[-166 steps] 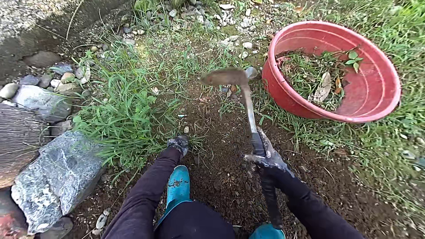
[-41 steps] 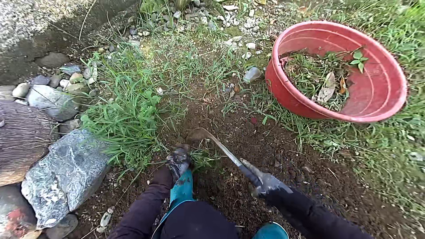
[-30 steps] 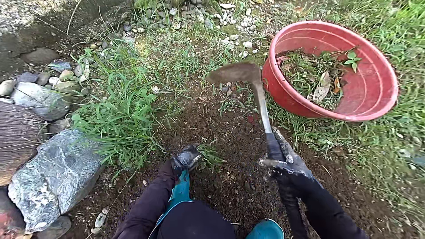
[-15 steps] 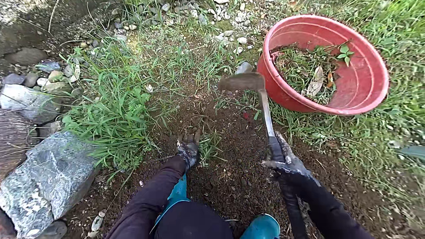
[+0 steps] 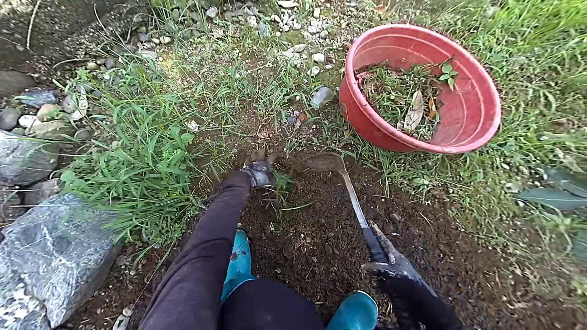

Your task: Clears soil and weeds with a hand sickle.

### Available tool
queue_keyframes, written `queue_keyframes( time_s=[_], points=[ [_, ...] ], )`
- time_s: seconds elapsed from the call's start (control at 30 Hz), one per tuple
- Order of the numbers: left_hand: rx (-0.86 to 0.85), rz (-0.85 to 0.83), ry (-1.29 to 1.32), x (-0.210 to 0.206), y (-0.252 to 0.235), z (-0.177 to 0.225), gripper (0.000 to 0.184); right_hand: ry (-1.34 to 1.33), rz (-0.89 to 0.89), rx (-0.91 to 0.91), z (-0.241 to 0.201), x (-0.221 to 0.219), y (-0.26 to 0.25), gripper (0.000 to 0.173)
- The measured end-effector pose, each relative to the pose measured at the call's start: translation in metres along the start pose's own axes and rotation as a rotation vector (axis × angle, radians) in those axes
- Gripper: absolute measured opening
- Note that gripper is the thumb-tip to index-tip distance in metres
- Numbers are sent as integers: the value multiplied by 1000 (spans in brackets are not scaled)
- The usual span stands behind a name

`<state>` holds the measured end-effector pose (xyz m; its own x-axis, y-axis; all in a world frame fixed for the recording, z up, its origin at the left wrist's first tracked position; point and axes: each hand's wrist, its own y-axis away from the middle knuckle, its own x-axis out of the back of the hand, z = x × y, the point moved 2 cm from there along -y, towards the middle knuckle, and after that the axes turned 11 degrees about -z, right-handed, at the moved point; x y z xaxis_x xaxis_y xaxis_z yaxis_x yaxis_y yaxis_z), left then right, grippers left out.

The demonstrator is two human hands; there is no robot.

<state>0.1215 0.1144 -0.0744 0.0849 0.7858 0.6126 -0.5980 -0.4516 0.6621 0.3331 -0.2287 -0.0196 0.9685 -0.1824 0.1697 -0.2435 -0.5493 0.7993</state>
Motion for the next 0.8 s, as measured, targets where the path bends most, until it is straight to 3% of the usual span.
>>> queue_keyframes(
  time_s=[0.07, 0.13, 0.2, 0.3, 0.37, 0.47, 0.53, 0.6, 0.73, 0.8],
  points=[
    [-7, -52, -124, -19, -22, 16, 99, -77, 8, -21, 11, -9, -4, 107],
    [-64, -90, -177, -41, -20, 36, 79, -76, 22, -32, 15, -13, -6, 107],
    [-246, -54, -63, -67, 1, 41, 55, -45, 28, -43, 16, -14, -6, 106],
    [-441, -85, -28, -102, 41, 29, 43, 6, 50, 3, 14, -16, -4, 108],
    [-365, -7, 158, -116, 65, 7, 40, 6, 75, 110, 4, -13, 0, 110],
    [-54, 419, 497, -124, 92, -31, 44, -82, 95, 300, -32, -13, 10, 111],
    [96, 580, 552, -113, 102, -46, 54, -88, 77, 362, -57, -13, 0, 116],
    [198, 548, 555, -103, 104, -57, 59, -33, 15, 321, -70, -22, -15, 113],
    [273, 389, 511, -97, 100, -78, 70, 390, -244, -39, -47, -37, -37, 105],
    [288, 324, 436, -93, 104, -83, 84, 417, -272, -23, -39, -32, -36, 107]
  ],
)
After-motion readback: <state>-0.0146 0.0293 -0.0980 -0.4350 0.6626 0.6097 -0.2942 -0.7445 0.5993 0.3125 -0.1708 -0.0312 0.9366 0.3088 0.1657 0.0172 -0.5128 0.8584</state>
